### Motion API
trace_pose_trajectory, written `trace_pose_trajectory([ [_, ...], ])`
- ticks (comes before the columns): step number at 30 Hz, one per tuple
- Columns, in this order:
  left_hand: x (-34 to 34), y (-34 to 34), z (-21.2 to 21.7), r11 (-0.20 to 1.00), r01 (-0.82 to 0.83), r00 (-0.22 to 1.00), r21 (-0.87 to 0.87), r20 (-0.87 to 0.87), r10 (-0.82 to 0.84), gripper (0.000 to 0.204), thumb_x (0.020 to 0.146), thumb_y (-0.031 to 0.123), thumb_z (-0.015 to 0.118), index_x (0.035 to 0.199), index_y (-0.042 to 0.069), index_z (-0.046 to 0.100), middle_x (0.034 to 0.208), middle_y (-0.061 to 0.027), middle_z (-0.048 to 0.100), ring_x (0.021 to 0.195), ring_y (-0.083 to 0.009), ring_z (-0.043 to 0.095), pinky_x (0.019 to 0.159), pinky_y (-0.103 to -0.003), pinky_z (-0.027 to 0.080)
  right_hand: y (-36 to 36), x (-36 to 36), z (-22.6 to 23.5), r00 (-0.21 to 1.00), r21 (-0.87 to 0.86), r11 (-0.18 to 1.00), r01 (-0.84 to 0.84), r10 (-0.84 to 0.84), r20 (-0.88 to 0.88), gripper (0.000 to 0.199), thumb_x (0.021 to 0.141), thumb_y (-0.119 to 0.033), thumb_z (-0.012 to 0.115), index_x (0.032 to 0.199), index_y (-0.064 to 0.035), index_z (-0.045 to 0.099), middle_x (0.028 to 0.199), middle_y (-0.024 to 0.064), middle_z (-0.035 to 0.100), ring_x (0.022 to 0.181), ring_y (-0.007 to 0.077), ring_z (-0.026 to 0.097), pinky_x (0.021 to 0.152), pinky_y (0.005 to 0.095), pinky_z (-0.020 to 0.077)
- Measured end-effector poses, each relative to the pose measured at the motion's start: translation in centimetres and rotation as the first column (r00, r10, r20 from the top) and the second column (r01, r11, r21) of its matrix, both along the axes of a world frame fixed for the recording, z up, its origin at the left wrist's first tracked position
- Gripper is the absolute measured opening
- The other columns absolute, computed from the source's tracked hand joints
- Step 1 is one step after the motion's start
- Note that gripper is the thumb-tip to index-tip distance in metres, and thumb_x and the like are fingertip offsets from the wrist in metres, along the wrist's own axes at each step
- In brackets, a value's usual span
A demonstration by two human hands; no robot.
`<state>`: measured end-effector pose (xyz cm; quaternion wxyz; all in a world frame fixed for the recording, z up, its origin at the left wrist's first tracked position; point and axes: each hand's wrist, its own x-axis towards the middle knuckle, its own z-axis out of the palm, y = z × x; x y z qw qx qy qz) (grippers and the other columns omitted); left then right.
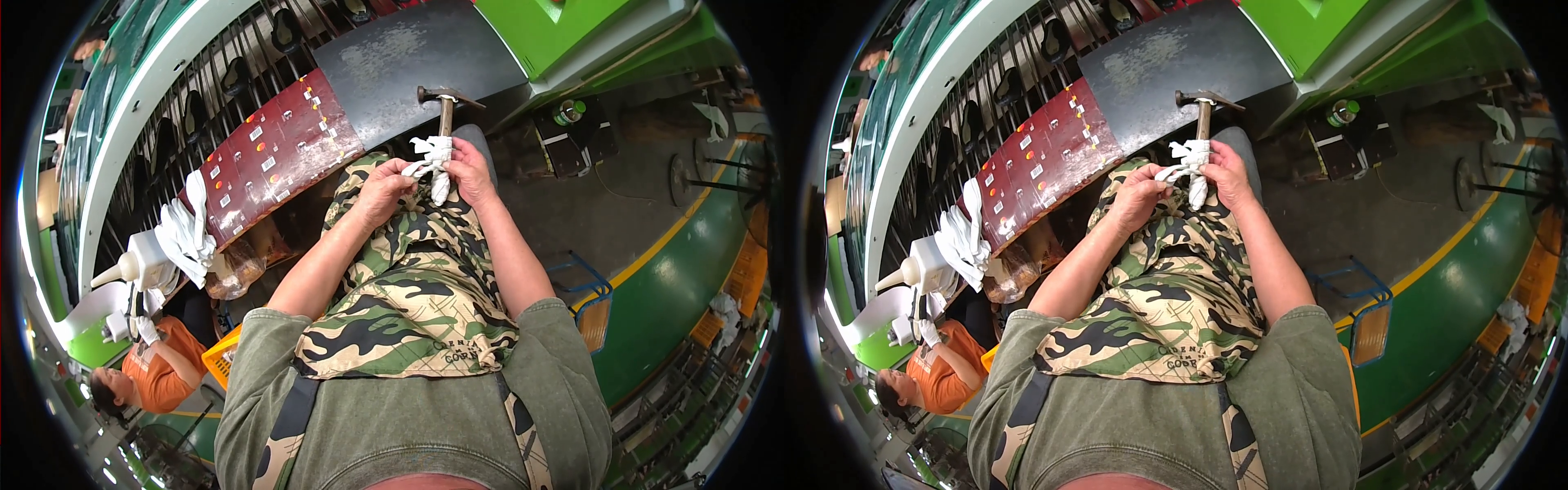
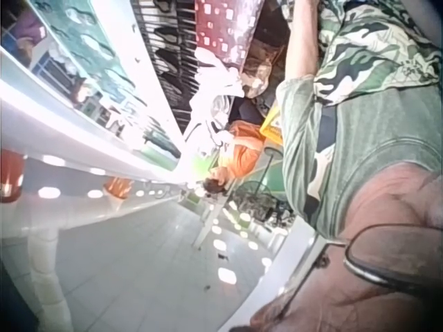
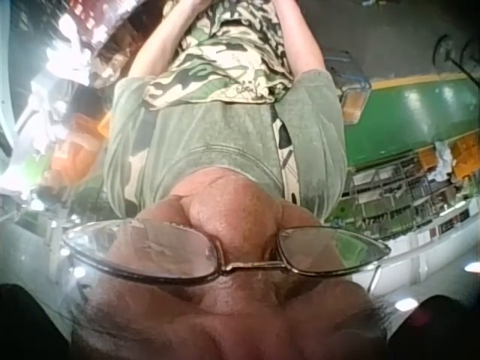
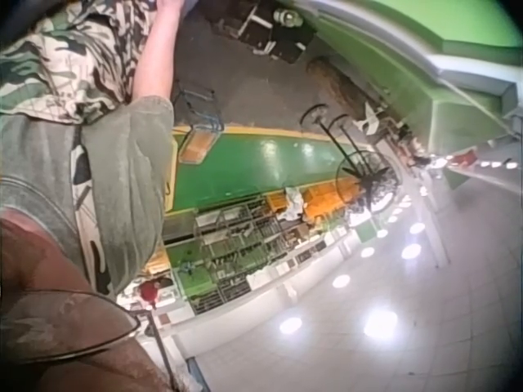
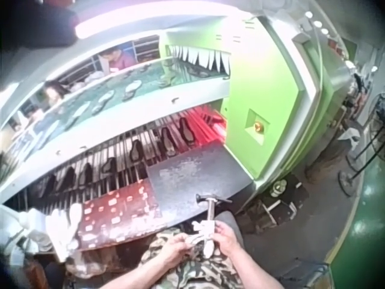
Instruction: The worker uses a hammer to tap and secure the edges of shoes on a production line as part of the lasting process.
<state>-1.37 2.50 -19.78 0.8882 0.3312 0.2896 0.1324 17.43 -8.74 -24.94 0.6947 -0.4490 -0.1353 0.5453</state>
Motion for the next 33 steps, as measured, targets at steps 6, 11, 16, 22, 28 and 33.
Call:
trace_pose_trajectory([
  [6, 0.1, -0.4, 0.0, 0.997, -0.072, 0.996, 0.040, 0.046, 0.070, 0.012, 0.086, 0.004, 0.065, 0.097, 0.005, 0.063, 0.093, -0.0051, 0.067, 0.085, -0.0147, 0.059, 0.079, -0.029, 0.046, 0.0, -0.5, 0.1, 0.999, -0.042, 0.999, 0.035, -0.034, 0.013, 0.067, 0.082, 0.003, 0.064, 0.144, 0.0029, 0.039, 0.119, 0.0145, 0.065, 0.102, 0.0210, 0.066, 0.086, 0.0328, 0.0546],
  [11, -0.1, -0.4, 0.0, 0.994, -0.083, 0.996, 0.076, 0.032, 0.081, 0.011, 0.086, 0.004, 0.066, 0.097, 0.006, 0.064, 0.096, -0.0047, 0.069, 0.086, -0.0119, 0.060, 0.079, -0.027, 0.045, 0.3, -1.4, 0.8, 0.993, -0.081, 0.995, 0.062, -0.054, 0.101, 0.065, 0.084, 0.002, 0.065, 0.143, 0.0024, 0.039, 0.120, 0.0162, 0.064, 0.103, 0.0209, 0.066, 0.086, 0.0325, 0.0545],
  [16, -0.2, -1.1, 0.4, 0.919, 0.208, 0.977, 0.336, -0.114, -0.180, 0.020, 0.088, 0.003, 0.067, 0.108, 0.001, 0.065, 0.096, -0.0004, 0.067, 0.083, -0.0072, 0.058, 0.075, -0.023, 0.047, 0.5, -1.9, 1.4, 0.974, -0.135, 0.986, 0.101, -0.071, 0.215, 0.062, 0.084, 0.000, 0.067, 0.140, 0.0035, 0.042, 0.117, 0.0174, 0.066, 0.103, 0.0229, 0.067, 0.087, 0.0339, 0.0548],
  [22, 0.0, -1.3, 2.0, 0.538, 0.405, 0.912, 0.739, -0.283, -0.297, 0.029, 0.091, 0.002, 0.063, 0.119, 0.001, 0.066, 0.099, -0.0071, 0.062, 0.092, -0.0182, 0.061, 0.084, -0.028, 0.050, -1.4, -2.2, 2.6, 0.818, -0.363, 0.916, 0.171, 0.074, 0.570, 0.034, 0.084, -0.019, 0.072, 0.109, 0.0023, 0.064, 0.091, 0.0146, 0.071, 0.085, 0.0207, 0.070, 0.074, 0.0351, 0.0545],
  [28, 0.1, -2.5, 3.8, 0.324, 0.458, 0.876, 0.828, -0.358, -0.323, 0.037, 0.083, -0.002, 0.061, 0.119, 0.006, 0.068, 0.099, -0.0151, 0.063, 0.096, -0.0328, 0.063, 0.087, -0.039, 0.051, -2.4, -2.8, 7.3, 0.655, -0.529, 0.846, 0.064, 0.365, 0.662, 0.032, 0.082, -0.033, 0.074, 0.082, -0.0009, 0.072, 0.071, 0.0137, 0.070, 0.068, 0.0244, 0.068, 0.064, 0.0370, 0.0516],
  [33, -0.2, -3.1, 4.5, 0.149, 0.492, 0.847, 0.858, -0.433, -0.307, 0.035, 0.083, 0.005, 0.061, 0.118, 0.005, 0.068, 0.099, -0.0153, 0.064, 0.097, -0.0361, 0.063, 0.086, -0.044, 0.051, -2.5, -2.7, 6.1, 0.604, -0.575, 0.817, 0.050, 0.433, 0.669, 0.020, 0.079, -0.020, 0.068, 0.082, -0.0014, 0.072, 0.070, 0.0144, 0.069, 0.070, 0.0267, 0.069, 0.067, 0.0389, 0.0528],
])
